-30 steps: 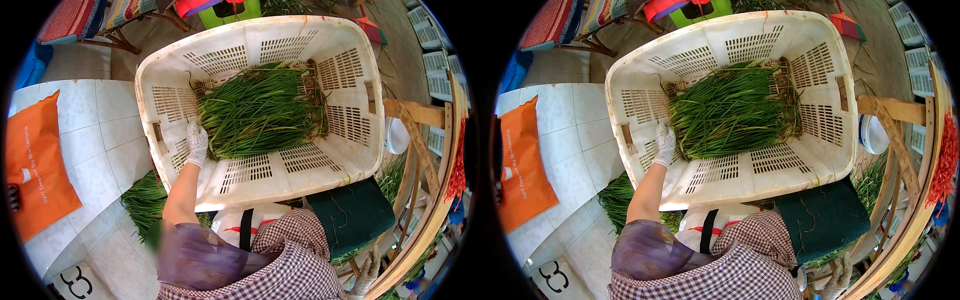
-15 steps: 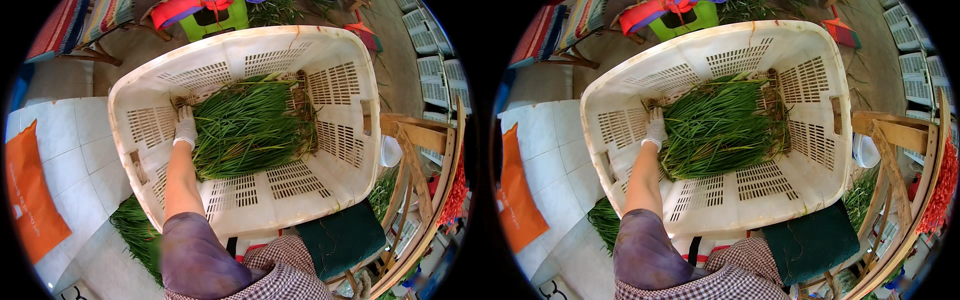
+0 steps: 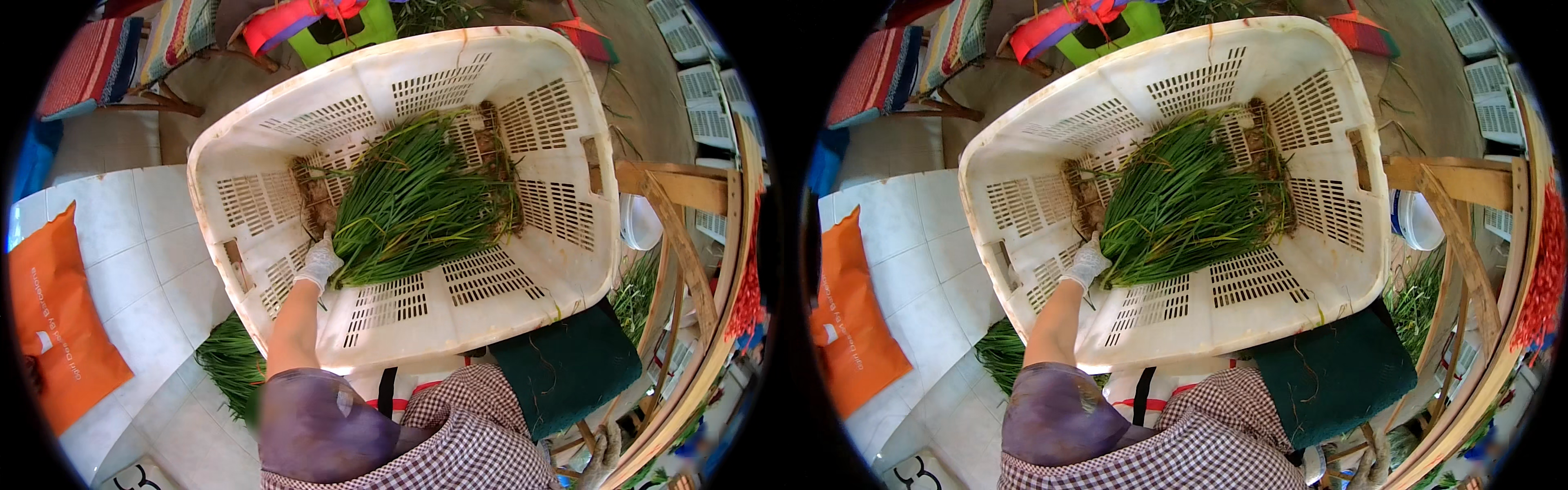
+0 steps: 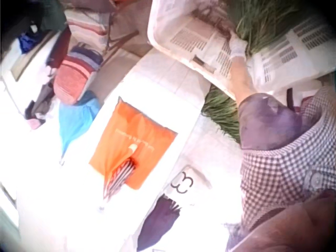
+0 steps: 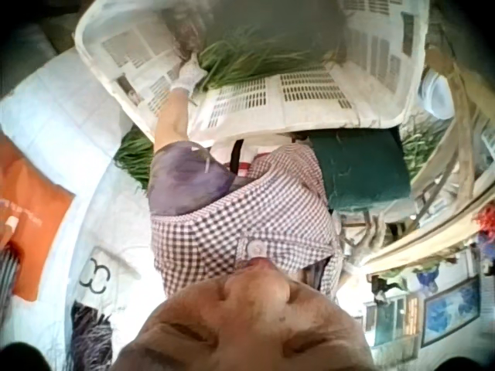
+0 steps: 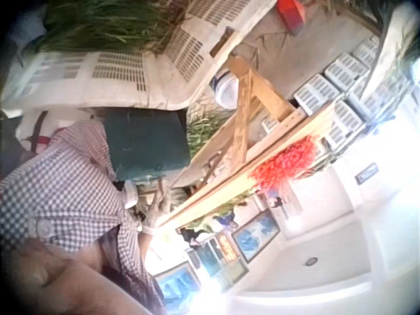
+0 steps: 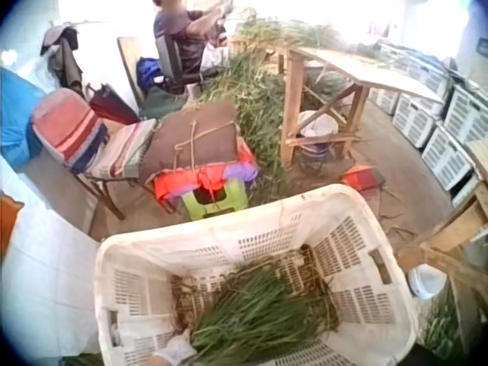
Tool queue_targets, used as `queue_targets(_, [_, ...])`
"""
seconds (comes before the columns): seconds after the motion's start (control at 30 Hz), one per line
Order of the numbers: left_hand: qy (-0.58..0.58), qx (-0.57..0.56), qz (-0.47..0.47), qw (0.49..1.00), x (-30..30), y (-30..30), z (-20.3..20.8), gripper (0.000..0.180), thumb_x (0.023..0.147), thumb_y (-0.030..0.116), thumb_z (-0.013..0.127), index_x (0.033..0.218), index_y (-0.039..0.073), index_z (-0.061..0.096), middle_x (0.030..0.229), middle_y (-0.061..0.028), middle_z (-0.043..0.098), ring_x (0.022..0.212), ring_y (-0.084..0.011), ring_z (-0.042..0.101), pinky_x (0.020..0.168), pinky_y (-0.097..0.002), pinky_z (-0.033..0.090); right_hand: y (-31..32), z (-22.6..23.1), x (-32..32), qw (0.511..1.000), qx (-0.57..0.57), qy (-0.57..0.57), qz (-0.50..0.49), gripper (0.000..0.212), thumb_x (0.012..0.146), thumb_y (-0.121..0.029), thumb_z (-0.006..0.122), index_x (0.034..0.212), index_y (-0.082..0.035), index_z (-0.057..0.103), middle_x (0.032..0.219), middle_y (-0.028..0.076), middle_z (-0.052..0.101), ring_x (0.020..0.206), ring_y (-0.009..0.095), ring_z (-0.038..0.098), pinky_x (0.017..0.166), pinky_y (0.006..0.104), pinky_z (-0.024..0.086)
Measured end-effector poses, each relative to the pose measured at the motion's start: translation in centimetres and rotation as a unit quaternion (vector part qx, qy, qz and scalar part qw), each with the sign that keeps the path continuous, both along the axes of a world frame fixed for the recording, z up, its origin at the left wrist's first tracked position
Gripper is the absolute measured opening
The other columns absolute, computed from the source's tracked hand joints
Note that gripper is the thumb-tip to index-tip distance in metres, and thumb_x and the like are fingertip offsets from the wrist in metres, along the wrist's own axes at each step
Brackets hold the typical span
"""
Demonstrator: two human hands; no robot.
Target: The person bundles bunches of green leeks by hand using red elastic bands, placing the finished bundles into a plastic crate.
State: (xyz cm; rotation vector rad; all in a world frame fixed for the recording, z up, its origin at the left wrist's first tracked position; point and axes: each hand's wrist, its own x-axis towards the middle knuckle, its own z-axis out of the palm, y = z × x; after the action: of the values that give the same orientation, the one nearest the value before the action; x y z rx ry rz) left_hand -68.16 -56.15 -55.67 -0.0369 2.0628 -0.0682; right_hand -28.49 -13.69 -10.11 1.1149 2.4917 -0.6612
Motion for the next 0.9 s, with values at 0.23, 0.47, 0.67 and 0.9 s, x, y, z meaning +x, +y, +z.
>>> queue_targets(0.23, [0.09, 0.082, -0.137, 0.983, -9.2, 2.7, 9.1, 0.036, 0.066, 0.024, 0.068, 0.096, 0.005, 0.065, 0.09, -0.0133, 0.068, 0.089, -0.029, 0.065, 0.077, -0.0379, 0.053, 0.4, 1.9, -3.3, 0.984, -0.029, 0.125, -0.121, 0.038, 0.098, -0.014, 0.049, 0.133, -0.003, 0.045, 0.134, 0.013, 0.05, 0.118, 0.028, 0.053, 0.086, 0.0345, 0.048])
queue_targets(0.47, [-0.252, 0.306, 0.534, 0.747, -4.0, 6.6, 10.7, 0.014, 0.082, 0.011, 0.057, 0.085, -0.001, 0.064, 0.08, -0.0173, 0.067, 0.073, -0.0277, 0.067, 0.071, -0.0361, 0.057, -3.0, -2.5, -18.0, 0.959, -0.2, 0.193, -0.053, 0.034, 0.083, 0.006, 0.056, 0.116, 0.0, 0.063, 0.115, 0.013, 0.063, 0.103, 0.019, 0.061, 0.092, 0.0299, 0.046])
queue_targets(0.67, [-0.248, 0.398, 0.662, 0.585, 4.5, 14.2, 12.3, 0.023, 0.086, 0.011, 0.053, 0.102, -0.004, 0.056, 0.095, -0.0197, 0.067, 0.081, -0.0355, 0.066, 0.067, -0.044, 0.058, -6.2, -16.5, -23.9, 0.924, -0.374, 0.075, -0.028, 0.044, 0.092, -0.025, 0.057, 0.131, -0.005, 0.051, 0.132, 0.018, 0.052, 0.12, 0.028, 0.052, 0.101, 0.0333, 0.041])
queue_targets(0.9, [-0.101, 0.4, 0.629, 0.659, 9.6, 20.6, 19.3, 0.021, 0.076, 0.001, 0.066, 0.097, -0.001, 0.063, 0.076, -0.01, 0.067, 0.061, -0.018, 0.063, 0.053, -0.0269, 0.053, -9.9, -25.0, -25.6, 0.895, -0.423, 0.005, -0.145, 0.045, 0.093, -0.018, 0.057, 0.133, 0.002, 0.049, 0.11, 0.012, 0.064, 0.091, 0.017, 0.062, 0.08, 0.0252, 0.05])
